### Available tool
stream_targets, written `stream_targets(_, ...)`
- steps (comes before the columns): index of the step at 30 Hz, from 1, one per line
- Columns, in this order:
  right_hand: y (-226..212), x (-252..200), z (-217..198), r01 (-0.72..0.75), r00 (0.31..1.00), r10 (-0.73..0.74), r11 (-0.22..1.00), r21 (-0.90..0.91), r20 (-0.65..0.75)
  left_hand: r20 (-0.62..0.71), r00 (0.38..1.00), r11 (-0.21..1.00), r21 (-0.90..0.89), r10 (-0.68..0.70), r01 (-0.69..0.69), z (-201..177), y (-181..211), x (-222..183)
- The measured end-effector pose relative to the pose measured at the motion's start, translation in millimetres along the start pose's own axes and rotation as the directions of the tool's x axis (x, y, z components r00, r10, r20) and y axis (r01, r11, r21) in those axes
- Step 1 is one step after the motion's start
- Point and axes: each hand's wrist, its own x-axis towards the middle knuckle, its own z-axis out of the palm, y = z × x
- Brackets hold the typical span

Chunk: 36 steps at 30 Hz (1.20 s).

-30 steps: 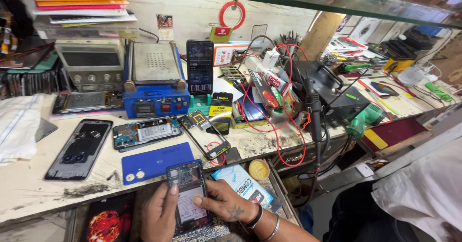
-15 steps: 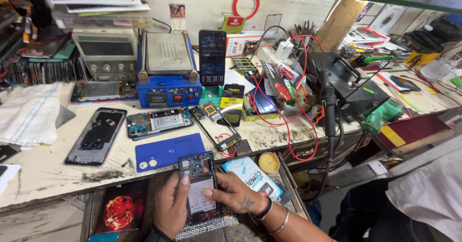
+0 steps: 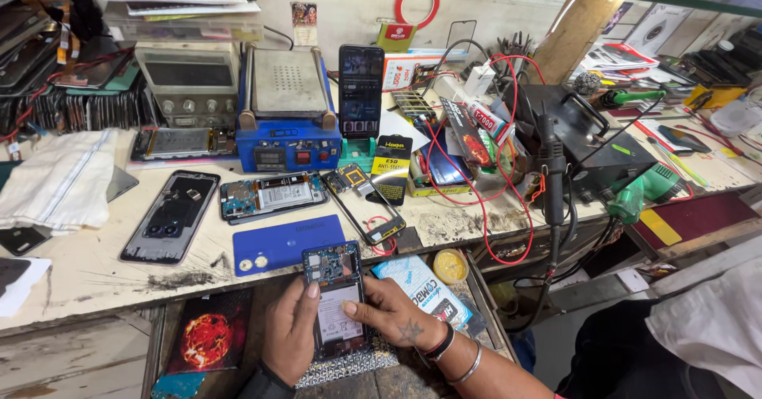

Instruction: The person is working on the internal components of a disassembled mobile phone by hand, using a small tool to manipulate a connector or component on the circuit board near the battery.

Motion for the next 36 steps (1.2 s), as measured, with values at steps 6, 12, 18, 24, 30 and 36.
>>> stream_targets(6,-3.8,0.1,1.3,0.024,0.999,-0.023,0.999,-0.035,0.026,0.03,0.997,0.992,-0.109,0.065,-0.062,0.3,0.4,1.5)
stream_targets(12,-6.1,3.9,0.9,0.06,0.997,-0.059,0.998,-0.019,0.04,0.042,0.994,0.988,-0.127,0.096,-0.09,-1.0,5.2,5.6)
stream_targets(18,1.3,1.4,0.2,0.019,1.0,-0.02,0.999,0.034,0.016,0.01,1.0,0.999,-0.033,0.016,-0.016,1.0,4.9,0.9)
stream_targets(24,4.2,1.2,-0.5,-0.021,0.999,0.019,0.998,0.061,0.026,0.004,1.0,1.0,-0.026,0.017,-0.017,0.5,3.5,0.2)
stream_targets(30,-5.6,3.0,-0.2,0.037,0.997,-0.036,0.999,-0.013,0.074,0.016,0.999,0.999,-0.034,0.04,-0.04,0.9,5.2,4.1)
stream_targets(36,-12.3,2.6,0.7,0.02,0.994,-0.019,1.0,-0.01,0.106,0.007,1.0,1.0,0.012,0.029,-0.029,0.7,0.0,4.0)
